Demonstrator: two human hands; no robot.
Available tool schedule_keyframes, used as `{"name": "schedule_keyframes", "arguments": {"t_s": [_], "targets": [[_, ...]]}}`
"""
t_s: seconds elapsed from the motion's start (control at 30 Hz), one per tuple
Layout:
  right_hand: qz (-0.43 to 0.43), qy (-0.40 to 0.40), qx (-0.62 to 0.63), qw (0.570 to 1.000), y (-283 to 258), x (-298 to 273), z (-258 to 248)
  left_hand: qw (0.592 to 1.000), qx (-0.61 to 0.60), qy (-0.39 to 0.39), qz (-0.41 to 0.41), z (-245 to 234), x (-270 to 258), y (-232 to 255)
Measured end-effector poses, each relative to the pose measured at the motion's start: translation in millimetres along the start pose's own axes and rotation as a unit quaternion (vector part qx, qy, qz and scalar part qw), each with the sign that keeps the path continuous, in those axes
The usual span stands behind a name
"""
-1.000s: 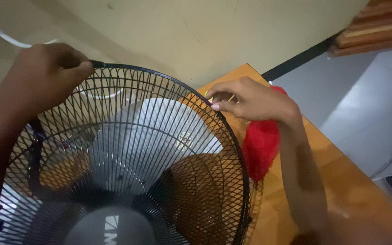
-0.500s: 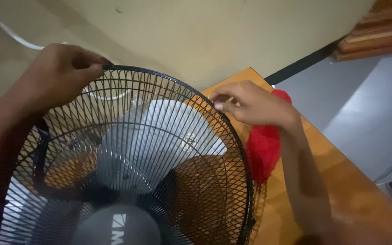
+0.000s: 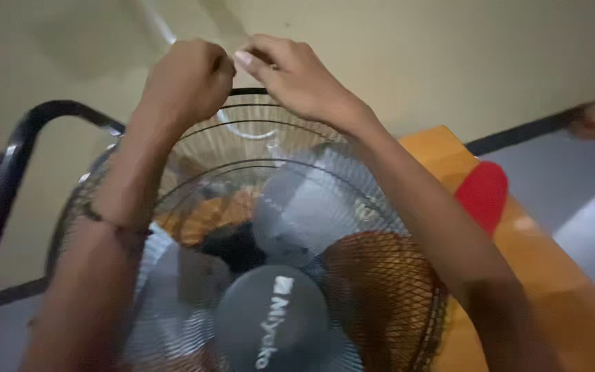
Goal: The person assembles a standing fan by attaching the front wire cage to the fan head. They repeatedly align and press the cage onto the fan, adjusting the position and securing the clips around the rim.
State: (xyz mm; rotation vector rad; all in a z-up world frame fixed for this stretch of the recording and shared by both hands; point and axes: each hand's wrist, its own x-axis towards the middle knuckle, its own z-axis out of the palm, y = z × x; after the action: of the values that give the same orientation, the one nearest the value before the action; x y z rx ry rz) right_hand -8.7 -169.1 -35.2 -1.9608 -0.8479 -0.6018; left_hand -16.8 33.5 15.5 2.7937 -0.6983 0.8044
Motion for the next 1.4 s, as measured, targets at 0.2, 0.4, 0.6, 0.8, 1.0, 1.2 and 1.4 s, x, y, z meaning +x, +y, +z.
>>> {"name": "schedule_keyframes", "arguments": {"t_s": [0.2,0.4,0.6,0.8,1.0,1.2,1.4], "targets": [[0.020,-0.067,-0.055,0.996,0.7,-1.1,6.4,0.997,-0.017,0.001,-0.073,-0.5,-10.6,-41.4],[0.006,-0.050,-0.100,0.994,1.1,-9.5,7.7,0.997,0.001,0.068,-0.029,-2.7,-21.5,-20.0],[-0.029,-0.063,-0.171,0.983,-6.7,-8.4,2.2,0.984,0.020,0.178,-0.020,-74.4,-109.5,-53.5],[-0.108,-0.077,-0.250,0.959,-62.0,31.7,25.7,0.955,-0.183,0.000,-0.233,-102.5,-197.4,-74.5],[-0.201,-0.190,-0.159,0.948,-146.6,58.4,119.6,0.940,-0.271,-0.013,-0.207,-111.5,-245.6,-90.1],[-0.155,-0.206,-0.203,0.944,-183.1,37.2,152.2,0.925,-0.321,0.012,-0.203,-149.5,-337.0,-108.4],[-0.132,-0.199,-0.220,0.946,-185.8,29.7,152.1,0.915,-0.358,0.014,-0.187,-137.7,-393.2,-115.6]]}}
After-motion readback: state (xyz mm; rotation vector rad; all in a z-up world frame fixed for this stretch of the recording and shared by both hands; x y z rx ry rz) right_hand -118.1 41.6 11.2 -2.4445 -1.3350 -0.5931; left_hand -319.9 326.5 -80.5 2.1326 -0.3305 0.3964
